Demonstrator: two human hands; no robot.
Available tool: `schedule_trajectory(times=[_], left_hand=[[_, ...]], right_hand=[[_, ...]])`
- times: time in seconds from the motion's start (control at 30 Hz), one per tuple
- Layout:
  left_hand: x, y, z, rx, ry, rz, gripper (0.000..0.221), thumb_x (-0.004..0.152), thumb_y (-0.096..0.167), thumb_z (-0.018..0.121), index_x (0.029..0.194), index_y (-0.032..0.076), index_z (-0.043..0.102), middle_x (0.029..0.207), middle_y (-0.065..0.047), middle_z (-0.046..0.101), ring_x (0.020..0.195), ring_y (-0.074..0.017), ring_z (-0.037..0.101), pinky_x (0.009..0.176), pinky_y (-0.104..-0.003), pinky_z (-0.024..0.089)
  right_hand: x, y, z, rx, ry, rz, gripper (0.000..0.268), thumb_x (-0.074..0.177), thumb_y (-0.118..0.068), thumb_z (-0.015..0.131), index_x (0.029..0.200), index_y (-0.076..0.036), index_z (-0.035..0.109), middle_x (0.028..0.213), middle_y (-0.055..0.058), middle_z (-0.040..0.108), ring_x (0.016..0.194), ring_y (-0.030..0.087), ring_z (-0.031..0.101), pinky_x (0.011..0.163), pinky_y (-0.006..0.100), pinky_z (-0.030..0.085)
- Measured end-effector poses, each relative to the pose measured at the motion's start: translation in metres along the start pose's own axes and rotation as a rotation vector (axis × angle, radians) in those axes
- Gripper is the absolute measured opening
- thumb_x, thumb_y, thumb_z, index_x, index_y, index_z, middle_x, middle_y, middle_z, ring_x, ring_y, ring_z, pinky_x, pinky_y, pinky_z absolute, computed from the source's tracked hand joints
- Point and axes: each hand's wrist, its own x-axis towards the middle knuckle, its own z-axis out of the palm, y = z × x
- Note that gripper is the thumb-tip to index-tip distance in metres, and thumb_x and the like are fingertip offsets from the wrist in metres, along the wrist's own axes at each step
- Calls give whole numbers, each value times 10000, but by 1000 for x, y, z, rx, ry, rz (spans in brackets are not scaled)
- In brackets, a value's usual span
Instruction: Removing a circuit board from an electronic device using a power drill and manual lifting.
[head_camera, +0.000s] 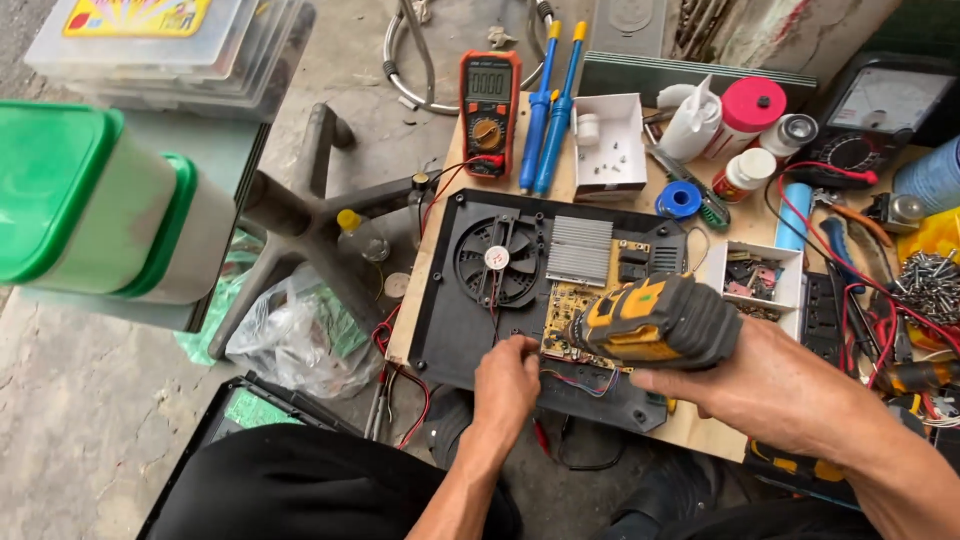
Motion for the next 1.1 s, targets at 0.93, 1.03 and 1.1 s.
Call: schedule_trajectory(times=[0.93,1.03,1.1], left_hand=[[3,-5,10,24,-46,-161,514,911,276,650,1402,310,800,966,-74,866,1132,-353,772,1181,-535,499],[2,-8,14,3,-35,-160,521,906,271,651,1401,310,807,744,-32,789,885,-299,778,989,-521,589],[1,-9,15,-12,-23,-150,529,897,283,652,1403,306,808,752,-40,798,890,-299,780,986,-515,587]], right_hand=[[28,0,43,-331,-11,-49,558,836,-566,846,1379,-451,785,1326,-91,881,1335,183,768,1037,364,582],[24,-5,42,-313,-14,-21,540,847,-539,846,1377,-451,791,1333,-72,876,1327,206,771,1040,371,582],[23,-5,42,-293,-30,5,557,855,-541,844,1396,-422,783,1341,-39,867,1310,248,771,1026,401,584]])
